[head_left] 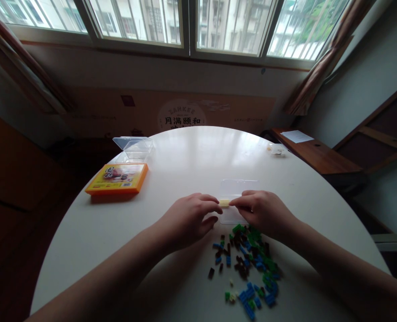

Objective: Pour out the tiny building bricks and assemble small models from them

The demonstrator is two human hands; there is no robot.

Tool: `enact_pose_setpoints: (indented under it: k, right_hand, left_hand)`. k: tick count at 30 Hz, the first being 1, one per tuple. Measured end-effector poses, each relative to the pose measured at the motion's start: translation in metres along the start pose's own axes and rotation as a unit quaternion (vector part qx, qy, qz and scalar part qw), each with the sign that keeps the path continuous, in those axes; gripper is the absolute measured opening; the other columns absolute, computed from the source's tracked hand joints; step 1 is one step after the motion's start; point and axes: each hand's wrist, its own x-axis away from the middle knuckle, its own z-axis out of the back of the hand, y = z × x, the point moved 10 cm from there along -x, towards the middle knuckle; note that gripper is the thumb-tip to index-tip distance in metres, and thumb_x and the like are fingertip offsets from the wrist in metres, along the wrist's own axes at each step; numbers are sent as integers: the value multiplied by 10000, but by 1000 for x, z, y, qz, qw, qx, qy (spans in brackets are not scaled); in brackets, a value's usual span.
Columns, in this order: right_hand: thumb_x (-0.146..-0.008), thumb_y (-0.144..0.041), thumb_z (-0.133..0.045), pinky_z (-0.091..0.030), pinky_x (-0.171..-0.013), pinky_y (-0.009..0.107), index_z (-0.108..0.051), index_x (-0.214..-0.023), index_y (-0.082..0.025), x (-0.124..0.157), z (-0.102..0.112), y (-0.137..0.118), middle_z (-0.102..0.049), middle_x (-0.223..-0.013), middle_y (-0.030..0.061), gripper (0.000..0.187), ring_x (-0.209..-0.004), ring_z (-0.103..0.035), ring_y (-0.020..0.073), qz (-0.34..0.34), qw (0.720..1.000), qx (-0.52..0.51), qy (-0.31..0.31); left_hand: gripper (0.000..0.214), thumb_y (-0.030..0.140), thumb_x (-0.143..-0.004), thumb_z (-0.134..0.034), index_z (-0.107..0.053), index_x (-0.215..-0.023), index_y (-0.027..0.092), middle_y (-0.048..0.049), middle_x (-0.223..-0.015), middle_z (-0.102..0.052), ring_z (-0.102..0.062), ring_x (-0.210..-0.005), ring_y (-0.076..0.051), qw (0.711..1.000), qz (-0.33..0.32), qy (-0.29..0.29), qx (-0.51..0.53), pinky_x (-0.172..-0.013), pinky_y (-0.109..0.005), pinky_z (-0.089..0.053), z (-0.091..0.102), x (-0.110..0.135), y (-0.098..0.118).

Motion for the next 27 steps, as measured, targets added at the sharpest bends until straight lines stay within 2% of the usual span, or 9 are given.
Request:
enact_pose_setpoints:
  k: [8,12,15,17,20,23,25,27]
  right_hand:
    - [-886,-177,-570,-444,-659,249,-763,-1054,-322,1,2,2,-723,-862,-11,294,-725,-638,128,6,999,-33,7]
    - [-884,-196,-571,-421,-629,251,-759,-1056,-331,5,7,-1,-721,-854,-14,289,-716,-633,132,5,1000,-8,17]
    - [-883,-188,-566,-415,-629,248,-760,-1047,-328,6,9,-3,-713,-833,-16,290,-708,-626,128,6,1000,-8,24]
    - [-889,-185,-562,-411,-626,244,-761,-1044,-324,7,12,-3,-706,-818,-16,289,-695,-616,121,9,999,-15,32]
    - [-893,-177,-558,-399,-610,236,-761,-1033,-298,10,19,-3,-693,-803,-11,275,-662,-591,107,19,998,-28,48]
    - [-904,-176,-548,-376,-596,232,-751,-1025,-262,16,24,-18,-670,-775,-6,252,-635,-561,97,78,995,-51,30]
    - [-915,-189,-542,-350,-592,241,-735,-1021,-256,25,21,-40,-654,-764,-8,230,-635,-542,100,155,986,-57,-22]
    - [-926,-195,-536,-322,-595,255,-716,-975,-261,40,12,-65,-641,-768,-17,198,-649,-523,103,230,967,-46,-100]
  left_hand:
    - [224,196,-865,-605,-717,-1044,269,-21,-1169,-697,-653,-1037,-223,1000,2,-1,-1,-895,-376,-540,-2,1,-2]
    - [228,220,-862,-632,-692,-1079,257,-37,-1183,-681,-651,-1031,-221,1000,9,27,-5,-889,-361,-535,16,4,-6]
    - [153,217,-865,-630,-701,-1001,234,-40,-1110,-690,-659,-945,-197,998,29,49,-12,-841,-319,-530,30,5,-12]
    - [111,190,-856,-633,-713,-920,233,-20,-1017,-703,-660,-855,-172,999,33,24,-12,-785,-286,-521,28,5,-13]
    - [148,145,-825,-646,-729,-885,252,11,-951,-709,-653,-783,-142,999,19,-38,-7,-722,-245,-493,13,4,-8]
    - [181,145,-816,-650,-738,-916,267,18,-958,-712,-650,-768,-132,997,2,-76,0,-700,-227,-473,2,5,-4]
    - [178,150,-820,-648,-742,-920,263,15,-948,-713,-647,-768,-130,996,-4,-87,10,-700,-218,-467,-2,6,-3]
    - [172,147,-818,-649,-745,-913,253,11,-935,-713,-644,-768,-127,996,-7,-90,20,-700,-210,-462,-3,6,-4]
